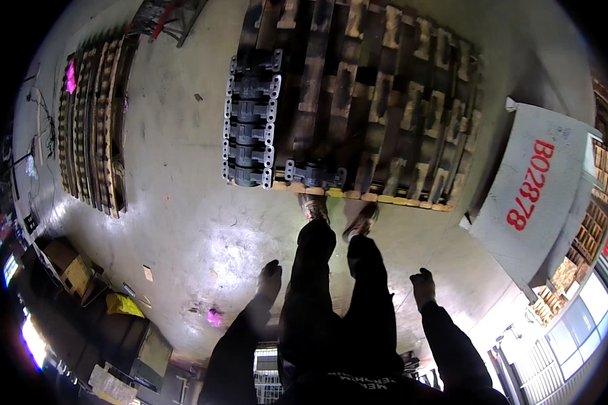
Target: The person unpacks black metal parts from a white bin filled with pink plastic bags and places them onto a wooden pallet. The person handles the parts one at a time, unwrapping them and arranging them in a row on the pallet.
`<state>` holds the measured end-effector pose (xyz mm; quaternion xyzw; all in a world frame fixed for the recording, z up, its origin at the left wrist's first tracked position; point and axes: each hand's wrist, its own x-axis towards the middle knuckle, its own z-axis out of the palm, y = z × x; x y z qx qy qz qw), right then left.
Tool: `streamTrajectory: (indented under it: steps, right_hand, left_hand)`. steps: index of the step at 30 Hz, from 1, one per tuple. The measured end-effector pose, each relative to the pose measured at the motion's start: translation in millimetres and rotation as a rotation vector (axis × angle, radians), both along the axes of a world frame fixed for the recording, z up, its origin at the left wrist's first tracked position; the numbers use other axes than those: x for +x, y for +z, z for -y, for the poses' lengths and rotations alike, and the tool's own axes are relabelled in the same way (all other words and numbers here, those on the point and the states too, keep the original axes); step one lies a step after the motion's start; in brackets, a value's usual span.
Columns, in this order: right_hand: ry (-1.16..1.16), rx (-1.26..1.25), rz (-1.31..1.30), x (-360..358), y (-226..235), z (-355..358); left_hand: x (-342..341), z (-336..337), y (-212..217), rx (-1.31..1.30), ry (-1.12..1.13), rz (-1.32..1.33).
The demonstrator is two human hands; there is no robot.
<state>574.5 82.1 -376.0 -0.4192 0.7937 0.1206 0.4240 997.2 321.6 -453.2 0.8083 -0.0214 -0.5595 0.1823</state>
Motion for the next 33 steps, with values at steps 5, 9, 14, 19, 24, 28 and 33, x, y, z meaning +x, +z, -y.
streamTrajectory:
  steps: [5,9,14,19,24,28,33]
  right_hand:
    - [0.069,-0.051,0.089,-31.0,76.7,-43.1]
    - [-0.131,0.050,0.251,-58.5,93.6,-92.7]
    - [-0.477,-0.027,0.344,-92.8,124.1,-153.8]
    - [-0.745,-0.157,0.335,-187.7,135.6,-244.4]
    - [-0.897,-0.225,0.251,-280.4,100.4,-317.2]
    - [-1.035,-0.332,0.224,-309.2,94.9,-349.7]
    - [-1.094,-0.311,0.206,-317.1,78.0,-367.9]
  left_hand:
    - [5.9,-1.7,74.9,-0.048,0.103,0.043]
    - [-16.1,-38.6,76.9,-0.168,0.279,-0.046]
    - [-33.6,-27.3,117.0,-0.276,0.117,0.010]
    - [-71.7,-31.3,106.3,-0.401,0.307,0.028]
    - [-106.4,-36.2,88.6,-0.378,0.072,-0.026]
    - [-140.0,-28.0,84.3,-0.401,-0.061,-0.158]
    - [-224.2,39.4,157.4,-0.314,-0.142,-0.040]
